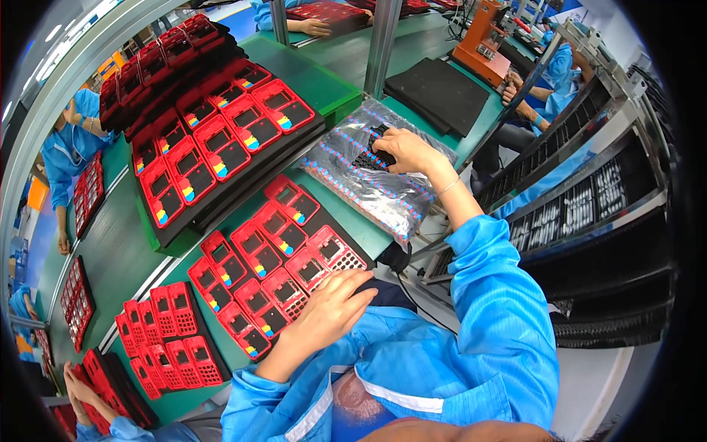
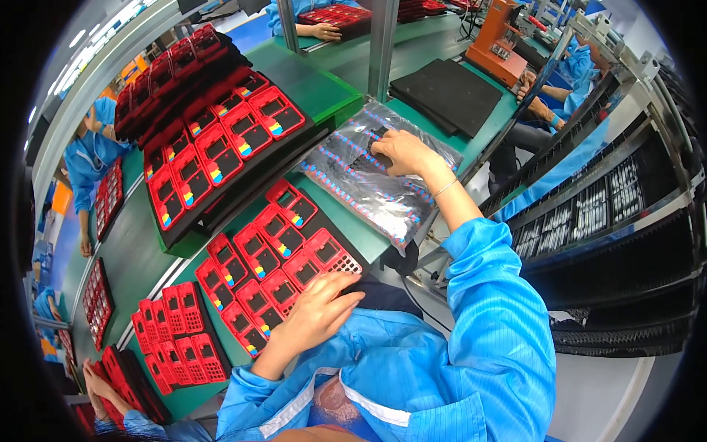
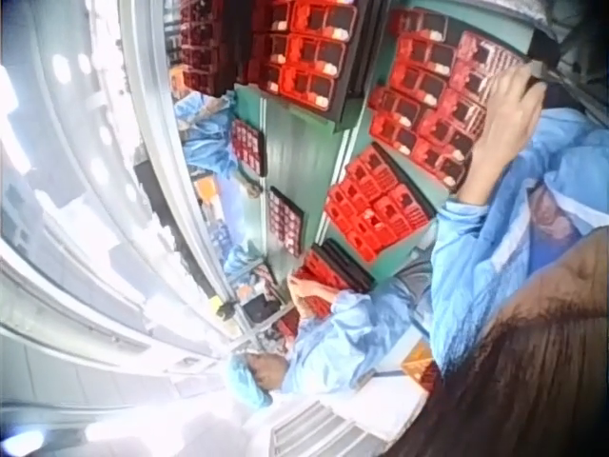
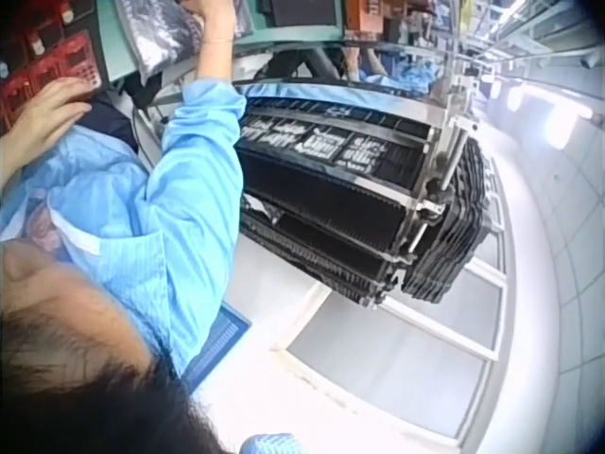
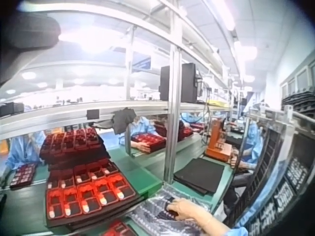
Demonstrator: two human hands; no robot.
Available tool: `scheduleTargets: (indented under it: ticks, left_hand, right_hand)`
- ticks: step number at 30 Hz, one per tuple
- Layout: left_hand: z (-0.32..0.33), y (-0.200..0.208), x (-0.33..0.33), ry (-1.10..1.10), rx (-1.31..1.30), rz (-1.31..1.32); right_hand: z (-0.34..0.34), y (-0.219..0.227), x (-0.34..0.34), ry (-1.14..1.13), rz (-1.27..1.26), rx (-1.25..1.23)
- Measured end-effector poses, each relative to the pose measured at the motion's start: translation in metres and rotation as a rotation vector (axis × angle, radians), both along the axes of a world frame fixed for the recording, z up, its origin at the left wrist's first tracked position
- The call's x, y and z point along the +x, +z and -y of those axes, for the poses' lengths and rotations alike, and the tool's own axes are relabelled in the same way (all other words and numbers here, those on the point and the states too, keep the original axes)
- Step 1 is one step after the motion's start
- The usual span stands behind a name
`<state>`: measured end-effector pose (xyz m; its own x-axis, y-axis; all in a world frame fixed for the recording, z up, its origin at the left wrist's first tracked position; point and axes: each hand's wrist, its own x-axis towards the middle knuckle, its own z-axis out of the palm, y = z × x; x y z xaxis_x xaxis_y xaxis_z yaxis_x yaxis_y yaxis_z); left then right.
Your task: The person inserts phone keypads into phone front cases on a tray by hand, presses them into place, and stacks the tray onto the conveyor belt. The person then retrieves a bag of keypads from a basket and installs keypads into another tray of phone cases.
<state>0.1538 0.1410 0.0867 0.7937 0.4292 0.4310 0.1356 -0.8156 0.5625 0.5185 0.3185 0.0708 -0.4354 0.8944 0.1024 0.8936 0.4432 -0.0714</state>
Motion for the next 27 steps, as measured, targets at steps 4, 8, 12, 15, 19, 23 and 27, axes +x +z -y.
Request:
scheduleTargets:
  ticks: [4,8,12,15,19,23,27]
  left_hand:
    - [0.008,-0.013,-0.006,0.026,-0.044,0.01]
    - [0.014,-0.02,-0.019,0.08,-0.14,0.046]
    - [0.014,-0.023,-0.024,0.085,-0.124,0.075]
    - [0.016,-0.026,-0.035,0.138,-0.142,0.069]
    - [0.014,-0.038,-0.045,0.187,-0.204,0.113]
    - [0.011,-0.038,-0.044,0.212,-0.188,0.126]
    - [0.009,-0.039,-0.046,0.227,-0.179,0.129]
  right_hand:
    - [0.006,-0.012,0.002,0.025,0.137,0.044]
    - [0.005,0.01,-0.019,-0.027,0.267,-0.038]
    - [0.008,0.025,-0.009,0.146,0.131,0.108]
    - [0.008,0.031,-0.005,0.142,0.095,0.068]
    - [0.008,0.024,0.002,0.024,0.023,0.088]
    - [0.002,0.012,0.003,-0.04,-0.029,-0.032]
    - [-0.003,0.019,0.0,0.131,-0.008,0.047]
